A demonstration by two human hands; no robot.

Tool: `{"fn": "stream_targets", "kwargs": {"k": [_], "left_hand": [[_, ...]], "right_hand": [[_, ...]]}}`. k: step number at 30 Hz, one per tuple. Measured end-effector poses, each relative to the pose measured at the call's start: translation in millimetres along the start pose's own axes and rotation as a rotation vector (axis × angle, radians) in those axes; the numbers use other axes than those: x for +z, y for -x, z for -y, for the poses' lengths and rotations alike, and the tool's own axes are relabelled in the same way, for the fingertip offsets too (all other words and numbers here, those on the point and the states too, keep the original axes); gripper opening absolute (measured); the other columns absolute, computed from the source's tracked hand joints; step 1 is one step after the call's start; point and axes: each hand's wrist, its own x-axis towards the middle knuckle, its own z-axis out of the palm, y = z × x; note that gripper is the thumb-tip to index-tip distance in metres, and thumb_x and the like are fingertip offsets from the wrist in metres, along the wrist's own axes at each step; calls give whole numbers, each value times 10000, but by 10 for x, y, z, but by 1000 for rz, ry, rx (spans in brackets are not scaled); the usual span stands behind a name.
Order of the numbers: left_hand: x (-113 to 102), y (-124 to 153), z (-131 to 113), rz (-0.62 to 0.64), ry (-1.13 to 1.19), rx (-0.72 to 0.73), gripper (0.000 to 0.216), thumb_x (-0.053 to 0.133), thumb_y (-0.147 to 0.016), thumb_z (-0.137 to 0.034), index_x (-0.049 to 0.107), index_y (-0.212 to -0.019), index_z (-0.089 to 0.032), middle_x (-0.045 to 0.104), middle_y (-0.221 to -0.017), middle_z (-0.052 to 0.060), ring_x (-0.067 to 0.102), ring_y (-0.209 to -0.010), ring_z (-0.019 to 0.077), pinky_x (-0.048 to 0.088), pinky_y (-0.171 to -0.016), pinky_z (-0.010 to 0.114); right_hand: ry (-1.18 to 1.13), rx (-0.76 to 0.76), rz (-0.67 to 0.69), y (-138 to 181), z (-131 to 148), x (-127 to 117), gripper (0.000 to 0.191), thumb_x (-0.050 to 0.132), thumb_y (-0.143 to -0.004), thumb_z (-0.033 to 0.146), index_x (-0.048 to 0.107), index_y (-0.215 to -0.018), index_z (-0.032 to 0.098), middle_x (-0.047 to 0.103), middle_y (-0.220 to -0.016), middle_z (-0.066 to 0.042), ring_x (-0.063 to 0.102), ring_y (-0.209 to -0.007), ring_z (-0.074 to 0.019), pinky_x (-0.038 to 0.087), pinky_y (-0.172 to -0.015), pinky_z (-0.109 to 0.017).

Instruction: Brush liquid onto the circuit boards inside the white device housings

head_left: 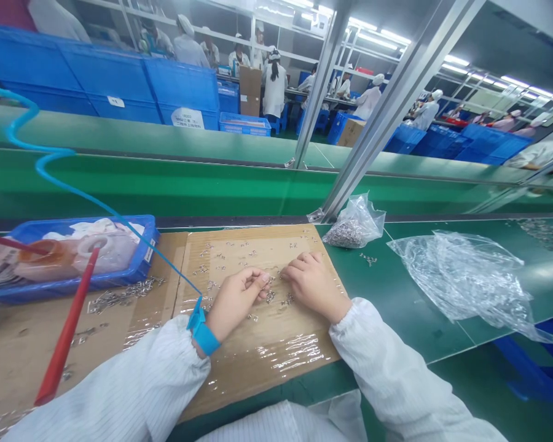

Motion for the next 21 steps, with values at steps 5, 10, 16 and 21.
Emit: {"fn": "stream_targets", "kwargs": {"k": [5,10,16,21], "left_hand": [[5,13,-31,56,-17,32,318,552,-820,-474,623,-854,-166,659,-722,15,613,-655,132,491,-634,238],[1,12,-14,73,11,47,268,574,-808,-406,648,-905,-167,677,-749,21,636,-710,149,513,-695,264],[15,-24,72,61,136,47,273,641,-745,-318,613,-963,-157,701,-855,51,661,-814,172,523,-775,302],[13,-37,86,12,132,70,249,661,-751,-354,593,-895,-162,690,-778,39,664,-775,176,527,-764,313]], "right_hand": [[-439,90,-49,-22,118,-132,149,597,-891,310,634,-949,177,664,-829,-32,542,-812,-177,373,-799,-329],[-627,117,-25,-33,165,-163,127,544,-914,226,640,-840,190,634,-742,-13,553,-751,-149,414,-739,-290],[-618,159,-49,-5,135,-137,149,496,-923,228,615,-843,187,633,-777,-32,563,-795,-164,433,-742,-302],[-428,261,-23,-27,95,-116,114,527,-896,174,620,-831,183,633,-759,-18,559,-782,-159,407,-748,-290]]}}
